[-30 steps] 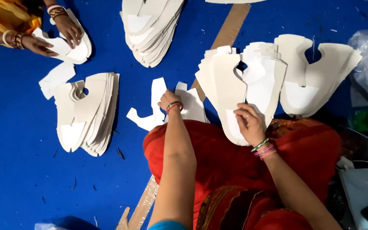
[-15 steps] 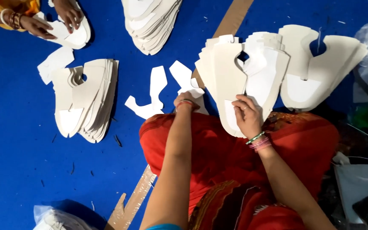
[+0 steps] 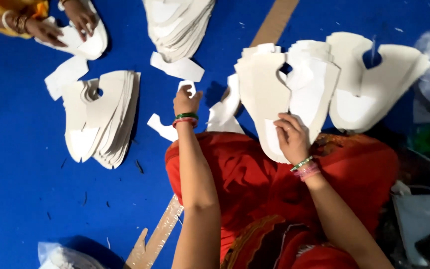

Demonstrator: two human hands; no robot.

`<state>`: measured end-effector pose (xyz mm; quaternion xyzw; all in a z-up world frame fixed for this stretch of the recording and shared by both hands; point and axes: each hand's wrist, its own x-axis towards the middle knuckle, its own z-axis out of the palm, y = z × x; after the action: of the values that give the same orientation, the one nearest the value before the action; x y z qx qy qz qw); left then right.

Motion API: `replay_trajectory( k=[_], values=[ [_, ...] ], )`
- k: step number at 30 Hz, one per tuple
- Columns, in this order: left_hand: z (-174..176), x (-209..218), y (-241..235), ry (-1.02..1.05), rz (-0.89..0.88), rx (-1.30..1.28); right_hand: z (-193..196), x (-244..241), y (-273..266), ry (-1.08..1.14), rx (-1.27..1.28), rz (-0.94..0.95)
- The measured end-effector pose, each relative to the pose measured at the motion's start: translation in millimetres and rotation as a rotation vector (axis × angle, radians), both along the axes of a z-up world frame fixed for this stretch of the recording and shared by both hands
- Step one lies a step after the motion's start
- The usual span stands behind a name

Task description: Sorting and stacking white shoe upper patterns on a factory floor.

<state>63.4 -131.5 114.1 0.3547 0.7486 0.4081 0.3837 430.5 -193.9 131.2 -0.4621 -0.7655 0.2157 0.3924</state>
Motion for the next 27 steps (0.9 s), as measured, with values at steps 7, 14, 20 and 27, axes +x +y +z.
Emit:
replay_trajectory(
  k=[7,14,20,27],
  values=[
    [-51,-147,-56,0.37,0.207,-0.12,-10,-5,3,0.057,0.072,0.077],
    [-150,-129,-94,0.406,0.653,-0.458,-15,-6,1,0.02,0.049,0.016],
    [-231,-151,-58,0.345,0.463,-0.036,-14,-11,-4,0.034,0.009,-0.024],
    [89,-62,-36,-0.094,0.348,0.797,-13,-8,3,0.18,-0.113,0.005]
  ],
)
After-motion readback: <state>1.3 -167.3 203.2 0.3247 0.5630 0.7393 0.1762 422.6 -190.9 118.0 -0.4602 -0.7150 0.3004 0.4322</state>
